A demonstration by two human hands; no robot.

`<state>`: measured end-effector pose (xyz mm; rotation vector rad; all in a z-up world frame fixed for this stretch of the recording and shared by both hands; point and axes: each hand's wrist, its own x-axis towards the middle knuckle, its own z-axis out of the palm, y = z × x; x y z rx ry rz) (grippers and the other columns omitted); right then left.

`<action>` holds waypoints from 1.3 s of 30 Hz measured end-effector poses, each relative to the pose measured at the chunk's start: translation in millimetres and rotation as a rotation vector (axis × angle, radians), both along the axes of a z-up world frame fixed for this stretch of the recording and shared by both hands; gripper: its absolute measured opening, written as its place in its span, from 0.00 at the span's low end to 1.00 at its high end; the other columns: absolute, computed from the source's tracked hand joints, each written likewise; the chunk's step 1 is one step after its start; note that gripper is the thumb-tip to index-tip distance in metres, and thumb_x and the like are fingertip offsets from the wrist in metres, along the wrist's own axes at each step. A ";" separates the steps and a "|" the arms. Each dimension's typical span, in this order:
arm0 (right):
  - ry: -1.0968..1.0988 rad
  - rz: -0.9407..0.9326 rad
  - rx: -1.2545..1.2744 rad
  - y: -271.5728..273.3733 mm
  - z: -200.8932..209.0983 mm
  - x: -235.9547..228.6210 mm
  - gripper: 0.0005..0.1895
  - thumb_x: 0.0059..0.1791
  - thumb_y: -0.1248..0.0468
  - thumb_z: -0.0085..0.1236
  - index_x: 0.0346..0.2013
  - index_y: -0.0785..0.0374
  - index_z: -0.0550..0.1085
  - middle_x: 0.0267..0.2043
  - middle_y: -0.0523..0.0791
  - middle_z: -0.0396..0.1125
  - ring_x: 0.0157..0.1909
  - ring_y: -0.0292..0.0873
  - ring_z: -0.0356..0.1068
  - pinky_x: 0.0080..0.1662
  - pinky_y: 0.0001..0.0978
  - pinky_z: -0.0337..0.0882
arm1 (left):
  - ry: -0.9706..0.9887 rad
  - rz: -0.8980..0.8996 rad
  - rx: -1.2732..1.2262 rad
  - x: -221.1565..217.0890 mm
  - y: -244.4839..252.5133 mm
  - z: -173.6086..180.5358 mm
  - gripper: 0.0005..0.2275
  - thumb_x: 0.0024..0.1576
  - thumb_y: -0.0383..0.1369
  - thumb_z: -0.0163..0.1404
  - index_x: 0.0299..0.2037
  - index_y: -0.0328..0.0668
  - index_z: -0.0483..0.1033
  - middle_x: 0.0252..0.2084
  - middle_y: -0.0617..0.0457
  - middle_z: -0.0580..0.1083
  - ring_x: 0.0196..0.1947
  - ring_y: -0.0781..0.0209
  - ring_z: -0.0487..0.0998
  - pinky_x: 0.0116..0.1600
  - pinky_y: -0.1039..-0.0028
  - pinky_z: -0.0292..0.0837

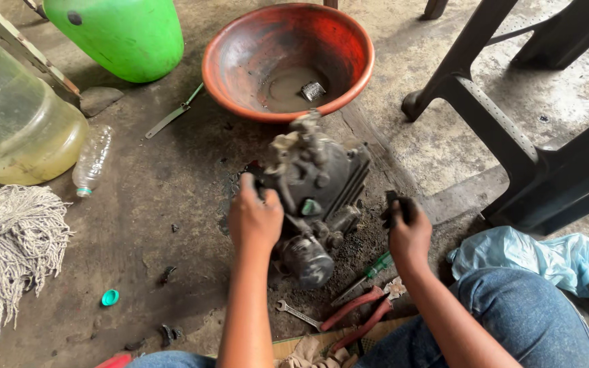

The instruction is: The person scrubs a dirty engine cylinder head with a wire brush, focusing on the internal cavities and surfaces. They rotate the part to access different areas and occasionally wipe it with a cloth.

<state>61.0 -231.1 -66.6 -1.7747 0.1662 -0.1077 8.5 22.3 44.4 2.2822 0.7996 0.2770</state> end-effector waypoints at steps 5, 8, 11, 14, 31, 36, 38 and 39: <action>-0.019 -0.119 0.146 -16.9 -8.1 10.1 0.12 0.59 0.62 0.49 0.43 0.70 0.73 0.30 0.45 0.72 0.28 0.37 0.66 0.31 0.32 0.64 | -0.135 -0.036 0.177 8.4 -6.4 -9.0 0.20 0.54 0.36 0.45 0.56 0.36 0.68 0.40 0.34 0.78 0.41 0.34 0.80 0.46 0.48 0.72; 0.032 -0.186 0.251 -20.5 -8.8 13.5 0.12 0.59 0.61 0.48 0.44 0.69 0.73 0.32 0.46 0.72 0.28 0.38 0.66 0.30 0.33 0.64 | -0.147 0.002 0.035 6.8 14.7 -22.1 0.19 0.55 0.36 0.43 0.55 0.36 0.70 0.42 0.35 0.79 0.43 0.37 0.80 0.50 0.52 0.73; 0.114 -0.137 0.418 -19.1 -12.9 19.2 0.12 0.58 0.61 0.47 0.48 0.66 0.72 0.36 0.47 0.72 0.31 0.40 0.69 0.33 0.33 0.67 | -0.256 0.035 -0.213 0.4 48.3 -46.0 0.18 0.54 0.35 0.40 0.51 0.35 0.72 0.46 0.38 0.78 0.48 0.43 0.79 0.54 0.56 0.73; 0.264 0.016 0.506 -11.6 -16.7 18.3 0.13 0.58 0.60 0.44 0.49 0.67 0.71 0.41 0.48 0.74 0.36 0.41 0.73 0.39 0.34 0.72 | -0.415 0.068 -0.514 -11.2 85.4 -77.5 0.19 0.55 0.34 0.40 0.53 0.36 0.73 0.52 0.42 0.75 0.52 0.48 0.74 0.58 0.60 0.69; 0.315 0.231 0.387 2.3 -8.8 18.7 0.13 0.58 0.58 0.45 0.43 0.65 0.73 0.41 0.46 0.76 0.38 0.40 0.73 0.39 0.34 0.71 | -0.391 0.309 -0.088 -25.1 79.3 -98.6 0.22 0.56 0.39 0.43 0.55 0.32 0.73 0.54 0.33 0.72 0.54 0.36 0.73 0.59 0.52 0.66; 0.326 0.197 0.428 -0.7 -6.0 19.2 0.11 0.57 0.59 0.45 0.44 0.63 0.72 0.41 0.45 0.76 0.38 0.38 0.72 0.38 0.32 0.70 | -0.432 0.390 0.319 -16.2 34.5 -61.7 0.18 0.53 0.37 0.48 0.46 0.27 0.73 0.42 0.26 0.76 0.43 0.25 0.76 0.51 0.45 0.69; 0.302 0.182 0.431 -2.8 -10.1 20.2 0.11 0.58 0.59 0.46 0.44 0.64 0.72 0.40 0.46 0.75 0.37 0.39 0.72 0.37 0.33 0.69 | -0.343 0.426 0.214 -16.5 22.8 -46.5 0.16 0.52 0.37 0.48 0.43 0.28 0.72 0.36 0.30 0.77 0.39 0.28 0.78 0.49 0.47 0.72; 0.291 0.179 0.436 -1.1 -11.7 20.6 0.11 0.58 0.59 0.47 0.44 0.65 0.72 0.39 0.47 0.75 0.37 0.40 0.72 0.37 0.34 0.69 | -0.297 0.446 0.167 -15.0 20.6 -39.6 0.15 0.52 0.36 0.48 0.41 0.28 0.72 0.33 0.32 0.77 0.37 0.30 0.79 0.48 0.48 0.73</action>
